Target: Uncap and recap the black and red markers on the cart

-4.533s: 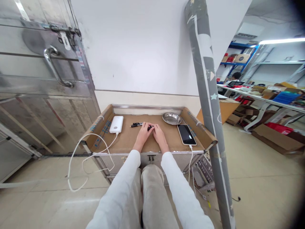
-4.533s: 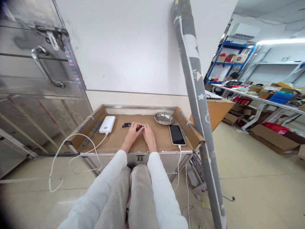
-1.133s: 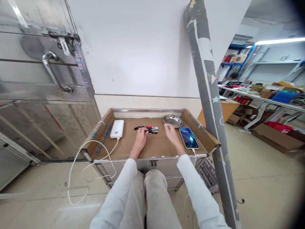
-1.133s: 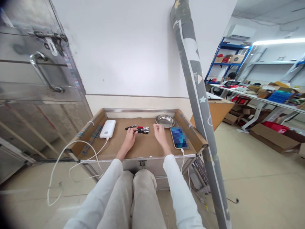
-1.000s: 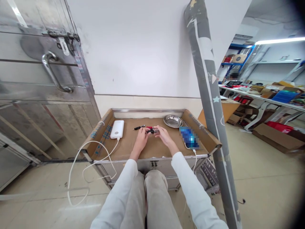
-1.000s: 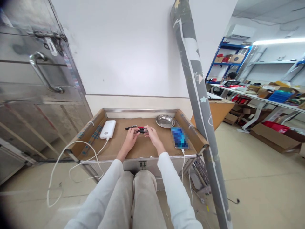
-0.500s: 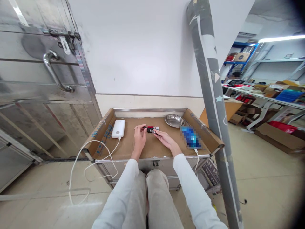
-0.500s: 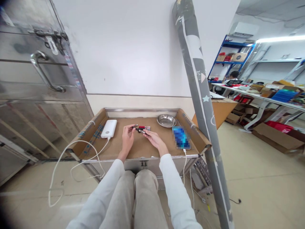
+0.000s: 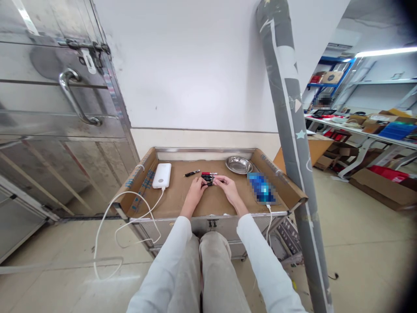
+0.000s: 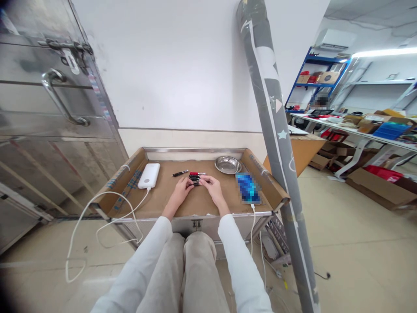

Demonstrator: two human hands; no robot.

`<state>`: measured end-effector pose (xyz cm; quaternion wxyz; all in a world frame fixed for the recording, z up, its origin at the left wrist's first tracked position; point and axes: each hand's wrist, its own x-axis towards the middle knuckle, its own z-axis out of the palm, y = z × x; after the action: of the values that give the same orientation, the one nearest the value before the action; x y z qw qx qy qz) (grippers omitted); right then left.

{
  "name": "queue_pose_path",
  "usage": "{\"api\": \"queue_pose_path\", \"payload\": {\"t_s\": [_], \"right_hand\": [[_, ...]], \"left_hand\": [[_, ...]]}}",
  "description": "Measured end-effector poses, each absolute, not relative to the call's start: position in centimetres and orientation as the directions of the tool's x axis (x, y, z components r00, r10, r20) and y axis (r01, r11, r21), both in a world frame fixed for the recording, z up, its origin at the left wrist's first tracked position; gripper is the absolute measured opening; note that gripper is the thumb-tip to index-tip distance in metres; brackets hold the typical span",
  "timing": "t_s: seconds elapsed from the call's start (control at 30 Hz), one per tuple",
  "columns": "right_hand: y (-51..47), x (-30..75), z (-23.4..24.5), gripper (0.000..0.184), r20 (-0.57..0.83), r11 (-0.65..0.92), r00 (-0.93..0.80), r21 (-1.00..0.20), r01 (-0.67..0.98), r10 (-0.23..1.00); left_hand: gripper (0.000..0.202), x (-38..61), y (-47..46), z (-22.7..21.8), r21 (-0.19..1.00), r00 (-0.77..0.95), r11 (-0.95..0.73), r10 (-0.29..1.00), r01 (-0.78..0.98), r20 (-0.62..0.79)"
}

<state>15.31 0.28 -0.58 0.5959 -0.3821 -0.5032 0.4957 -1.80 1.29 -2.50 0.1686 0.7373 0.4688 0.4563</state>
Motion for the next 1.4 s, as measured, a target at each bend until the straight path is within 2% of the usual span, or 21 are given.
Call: {"api": "queue_pose_path", "payload": {"t_s": [0.1,0.2,0.33,0.47,0.57,0.7,0.9,1.0,1.1,1.17,1.27,1.4], "right_hand": [[0.0,14.2,-0.8,0.024,0.311,0.311,-0.091,-0.950,-0.010,0.946],[-0.4,13.5,-0.9,0.015,0.399,0.433,-0.189,-0.878,0.204,0.898],[-1.0,13.8,-0.8,0.021,0.450,0.534,-0.297,-0.770,0.349,0.842],[-1.6,15.0,-1.1,0.020,0.524,0.598,-0.297,-0.634,0.490,0.798],[-1.6,15.8,-1.7,0.013,0.549,0.554,-0.234,-0.542,0.632,0.803],[-0.8,15.8,-2.4,0.013,0.517,0.516,-0.217,-0.552,0.655,0.828],[-0.1,14.8,-1.4,0.021,0.547,0.507,-0.163,-0.570,0.646,0.822],[-0.8,14.7,-0.6,0.022,0.557,0.493,-0.134,-0.567,0.659,0.820],[-1.4,14.8,-0.3,0.027,0.571,0.476,-0.102,-0.558,0.679,0.814],[-1.5,14.8,-0.3,0.030,0.574,0.458,-0.083,-0.550,0.698,0.815],[-1.1,14.8,-0.5,0.031,0.575,0.434,-0.054,-0.547,0.716,0.816],[-0.1,15.0,-0.8,0.032,0.564,0.411,-0.014,-0.583,0.701,0.825]], "left_hand": [[0.009,-1.6,1.2,-2.4,0.614,0.137,-0.494,0.834,0.615,0.534],[0.016,-1.6,0.6,-1.9,0.571,0.148,-0.513,0.812,0.641,0.564],[0.026,-1.6,-0.3,-1.6,0.542,0.198,-0.565,0.783,0.622,0.589],[0.021,-1.5,-0.5,-1.8,0.509,0.267,-0.581,0.783,0.635,0.561],[0.010,-1.4,-0.3,-1.9,0.476,0.271,-0.556,0.796,0.681,0.541],[0.006,-1.2,0.1,-1.5,0.455,0.257,-0.526,0.809,0.719,0.529],[0.009,-0.9,0.3,-0.9,0.413,0.218,-0.473,0.821,0.778,0.528],[0.009,-0.9,0.1,-0.7,0.414,0.087,-0.376,0.818,0.829,0.569],[0.014,-1.1,0.1,-0.7,0.502,-0.156,-0.232,0.772,0.833,0.616],[0.022,-1.3,0.3,-0.8,0.547,-0.252,-0.188,0.735,0.816,0.629],[0.030,-1.6,0.8,-0.7,0.538,-0.246,-0.180,0.741,0.824,0.625],[0.022,-1.7,1.2,-0.6,0.511,-0.254,-0.078,0.797,0.856,0.547]]}}
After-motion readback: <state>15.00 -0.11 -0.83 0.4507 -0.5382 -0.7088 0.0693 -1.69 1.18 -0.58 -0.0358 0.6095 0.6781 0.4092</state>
